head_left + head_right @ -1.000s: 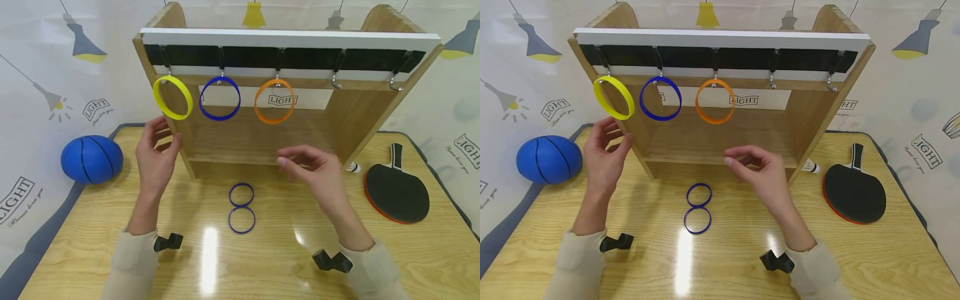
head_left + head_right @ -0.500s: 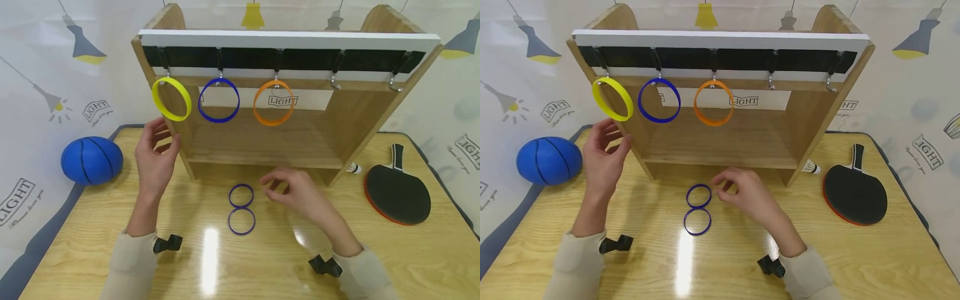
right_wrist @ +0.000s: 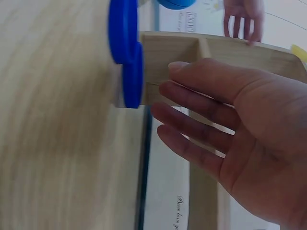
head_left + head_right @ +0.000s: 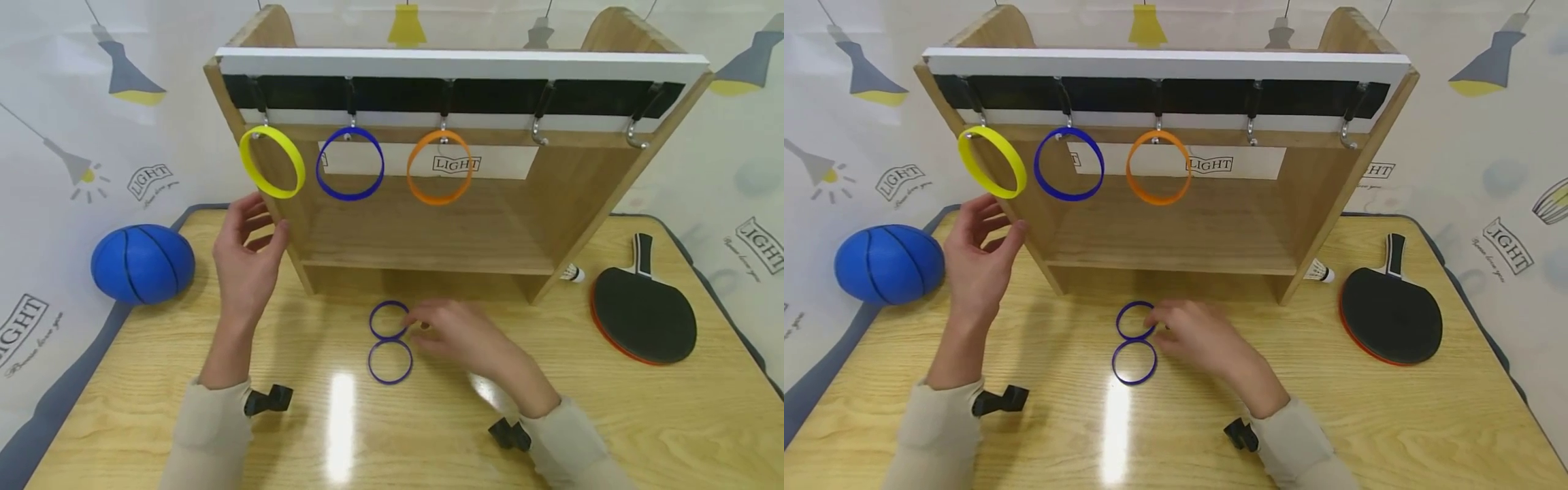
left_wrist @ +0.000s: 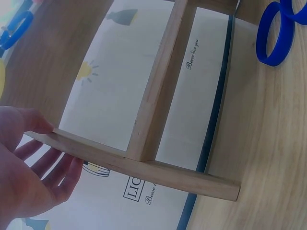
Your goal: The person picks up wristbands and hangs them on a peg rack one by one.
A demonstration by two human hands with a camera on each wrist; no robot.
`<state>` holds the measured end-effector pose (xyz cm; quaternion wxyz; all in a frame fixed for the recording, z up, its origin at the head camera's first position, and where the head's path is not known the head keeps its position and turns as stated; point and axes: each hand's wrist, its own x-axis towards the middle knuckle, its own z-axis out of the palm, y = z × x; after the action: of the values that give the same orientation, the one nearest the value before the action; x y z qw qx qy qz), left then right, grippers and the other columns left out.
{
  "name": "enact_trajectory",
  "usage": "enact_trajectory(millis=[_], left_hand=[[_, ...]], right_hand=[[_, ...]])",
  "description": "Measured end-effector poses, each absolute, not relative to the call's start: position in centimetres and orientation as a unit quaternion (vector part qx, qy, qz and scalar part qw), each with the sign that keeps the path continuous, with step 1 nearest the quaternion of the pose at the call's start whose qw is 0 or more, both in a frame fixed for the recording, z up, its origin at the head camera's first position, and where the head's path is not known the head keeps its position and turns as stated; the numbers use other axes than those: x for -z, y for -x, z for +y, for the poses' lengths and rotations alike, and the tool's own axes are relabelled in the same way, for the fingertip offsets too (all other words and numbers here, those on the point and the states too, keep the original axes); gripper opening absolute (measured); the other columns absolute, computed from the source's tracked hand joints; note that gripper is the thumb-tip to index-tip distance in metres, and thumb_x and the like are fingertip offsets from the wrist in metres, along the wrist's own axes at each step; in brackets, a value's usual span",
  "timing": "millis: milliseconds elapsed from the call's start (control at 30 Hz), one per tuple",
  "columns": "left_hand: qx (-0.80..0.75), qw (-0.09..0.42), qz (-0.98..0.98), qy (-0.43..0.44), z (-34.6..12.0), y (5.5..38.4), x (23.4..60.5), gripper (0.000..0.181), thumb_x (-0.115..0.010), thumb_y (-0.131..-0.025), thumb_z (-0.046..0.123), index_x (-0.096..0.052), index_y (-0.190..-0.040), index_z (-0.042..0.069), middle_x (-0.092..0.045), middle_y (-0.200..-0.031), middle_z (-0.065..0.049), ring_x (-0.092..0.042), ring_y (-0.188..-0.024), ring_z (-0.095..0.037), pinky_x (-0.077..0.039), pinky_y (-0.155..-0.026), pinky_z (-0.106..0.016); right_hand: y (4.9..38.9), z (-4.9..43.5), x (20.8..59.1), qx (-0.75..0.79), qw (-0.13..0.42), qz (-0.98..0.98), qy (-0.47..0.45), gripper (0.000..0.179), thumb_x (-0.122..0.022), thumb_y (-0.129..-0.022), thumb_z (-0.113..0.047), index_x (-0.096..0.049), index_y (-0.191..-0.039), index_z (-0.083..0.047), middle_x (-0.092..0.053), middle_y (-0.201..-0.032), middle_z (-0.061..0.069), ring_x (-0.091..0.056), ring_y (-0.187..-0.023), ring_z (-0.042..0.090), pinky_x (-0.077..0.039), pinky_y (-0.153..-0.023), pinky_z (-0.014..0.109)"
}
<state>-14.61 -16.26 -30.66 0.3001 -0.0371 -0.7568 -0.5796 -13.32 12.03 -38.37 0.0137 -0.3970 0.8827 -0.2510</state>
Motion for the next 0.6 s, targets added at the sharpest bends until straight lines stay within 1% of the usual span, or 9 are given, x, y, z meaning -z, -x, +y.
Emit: enact_trajectory(millis=[133,233,367,467,600], left_hand=[[0.579,0.299,-0.758,0.038,-16.3,14.6,30.6,0.037,-0.066,-0.091,0.004,-0.059,-0.127,0.001,-0.062,-0.121,-0.012,-0.061,-0.106,-0.027,-0.051,-0.080,-0.026],[0.578,0.297,-0.759,0.037,-16.3,14.6,30.6,0.037,-0.066,-0.091,0.004,-0.058,-0.127,0.000,-0.062,-0.121,-0.013,-0.061,-0.106,-0.026,-0.051,-0.080,-0.026],[0.579,0.297,-0.758,0.038,-16.3,14.6,30.7,0.037,-0.066,-0.090,0.003,-0.058,-0.127,0.000,-0.062,-0.121,-0.013,-0.061,-0.106,-0.026,-0.051,-0.080,-0.027],[0.579,0.300,-0.757,0.039,-16.4,14.7,30.7,0.037,-0.066,-0.090,0.003,-0.058,-0.127,-0.001,-0.062,-0.120,-0.013,-0.061,-0.105,-0.026,-0.051,-0.080,-0.026],[0.580,0.301,-0.756,0.039,-16.4,14.7,30.7,0.037,-0.066,-0.090,0.002,-0.059,-0.126,-0.001,-0.062,-0.120,-0.013,-0.061,-0.105,-0.026,-0.051,-0.079,-0.026]], right_hand=[[13.5,11.6,39.3,0.234,0.005,0.883,0.406,0.020,-0.074,-0.087,-0.014,-0.072,-0.106,-0.011,-0.068,-0.104,-0.001,-0.065,-0.090,0.015,-0.053,-0.074,0.032],[13.5,11.4,39.8,0.217,0.007,0.890,0.400,0.020,-0.074,-0.087,-0.016,-0.073,-0.107,-0.013,-0.067,-0.105,-0.003,-0.064,-0.093,0.013,-0.053,-0.077,0.033],[13.6,11.3,40.4,0.203,0.003,0.895,0.398,0.020,-0.074,-0.088,-0.016,-0.073,-0.107,-0.014,-0.066,-0.107,-0.003,-0.063,-0.096,0.014,-0.052,-0.080,0.036],[13.6,11.3,40.6,0.199,-0.002,0.897,0.395,0.019,-0.074,-0.087,-0.014,-0.073,-0.106,-0.014,-0.065,-0.105,-0.002,-0.063,-0.094,0.015,-0.052,-0.078,0.036],[13.7,11.2,40.8,0.177,-0.020,0.902,0.394,0.015,-0.075,-0.084,-0.011,-0.073,-0.100,-0.014,-0.064,-0.098,-0.003,-0.062,-0.087,0.015,-0.053,-0.071,0.034]])
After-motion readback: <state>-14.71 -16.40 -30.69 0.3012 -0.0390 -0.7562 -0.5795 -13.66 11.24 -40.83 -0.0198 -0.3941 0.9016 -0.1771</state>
